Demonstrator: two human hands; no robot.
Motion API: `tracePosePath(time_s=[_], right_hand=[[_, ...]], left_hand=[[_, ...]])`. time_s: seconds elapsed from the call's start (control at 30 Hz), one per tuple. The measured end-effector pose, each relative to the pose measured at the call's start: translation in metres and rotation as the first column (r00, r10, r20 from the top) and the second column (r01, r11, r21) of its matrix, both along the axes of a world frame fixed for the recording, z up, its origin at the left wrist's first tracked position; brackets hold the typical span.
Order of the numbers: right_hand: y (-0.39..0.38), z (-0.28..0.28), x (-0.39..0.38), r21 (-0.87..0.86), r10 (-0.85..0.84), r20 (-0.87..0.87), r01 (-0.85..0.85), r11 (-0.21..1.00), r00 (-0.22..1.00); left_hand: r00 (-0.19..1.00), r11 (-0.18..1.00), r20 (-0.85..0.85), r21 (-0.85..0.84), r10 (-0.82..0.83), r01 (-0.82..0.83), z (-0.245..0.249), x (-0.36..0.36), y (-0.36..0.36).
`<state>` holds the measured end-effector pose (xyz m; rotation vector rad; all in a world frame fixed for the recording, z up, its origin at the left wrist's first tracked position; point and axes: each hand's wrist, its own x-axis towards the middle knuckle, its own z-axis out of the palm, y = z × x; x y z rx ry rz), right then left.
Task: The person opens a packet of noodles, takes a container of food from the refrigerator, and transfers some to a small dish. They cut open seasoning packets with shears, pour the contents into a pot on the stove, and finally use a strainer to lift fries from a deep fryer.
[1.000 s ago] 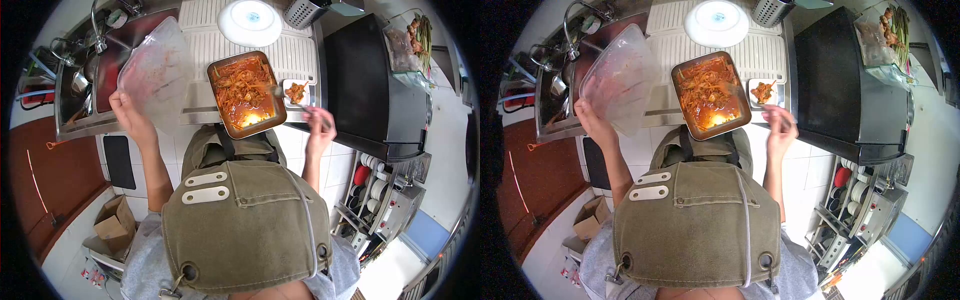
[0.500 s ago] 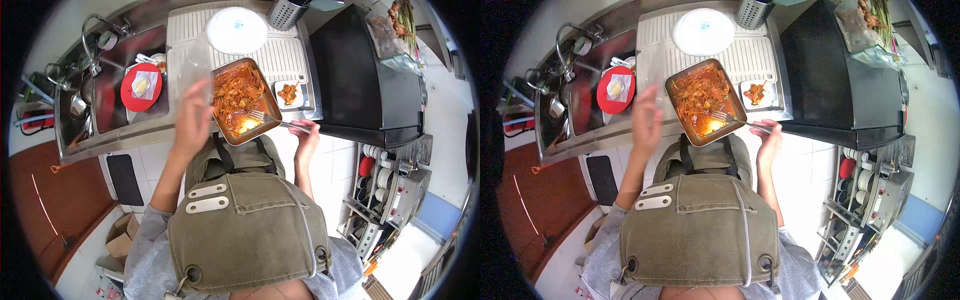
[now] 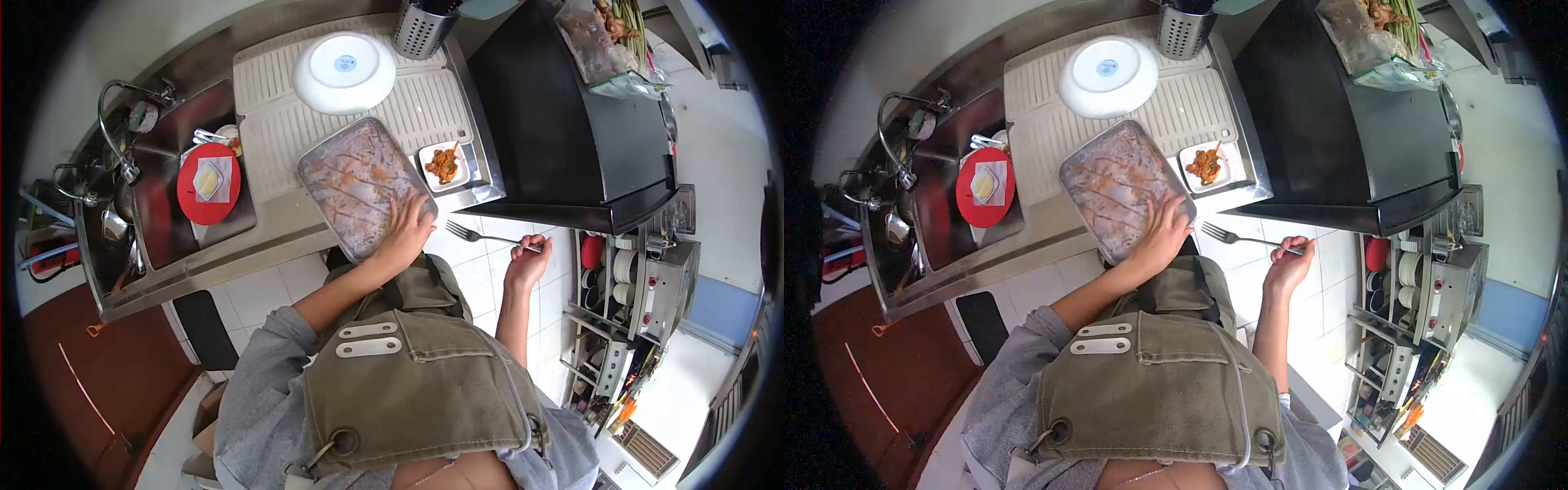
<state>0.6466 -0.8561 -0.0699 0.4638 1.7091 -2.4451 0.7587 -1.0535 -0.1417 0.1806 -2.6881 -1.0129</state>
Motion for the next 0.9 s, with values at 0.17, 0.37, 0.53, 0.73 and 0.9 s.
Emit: tracePosePath(time_s=[0.17,0.37,0.53,0.73,0.9], right_hand=[[0.013,-0.003,-0.021,0.061,-0.029,0.092,0.023,0.998,0.995],[-0.013,-0.013,-0.044,0.689,0.418,-0.105,-0.237,0.685,0.902],[-0.049,-0.022,-0.058,0.886,0.85,0.118,-0.44,0.143,0.514],[-0.088,-0.034,-0.046,0.805,0.903,0.397,-0.534,-0.259,0.161],[-0.093,-0.058,-0.042,0.78,0.914,0.381,-0.579,-0.238,0.137]], left_hand=[[0.998,0.997,0.047,-0.066,0.033,-0.03,-0.011,-0.008,0.007],[0.997,0.998,0.068,-0.058,0.04,-0.036,-0.008,-0.01,0.007],[0.995,0.998,0.088,-0.048,0.056,-0.052,-0.011,-0.01,0.014],[0.994,0.969,0.024,0.222,0.105,-0.107,-0.006,-0.008,0.006],[0.79,0.787,-0.08,0.199,0.608,-0.585,0.013,0.025,-0.023]])
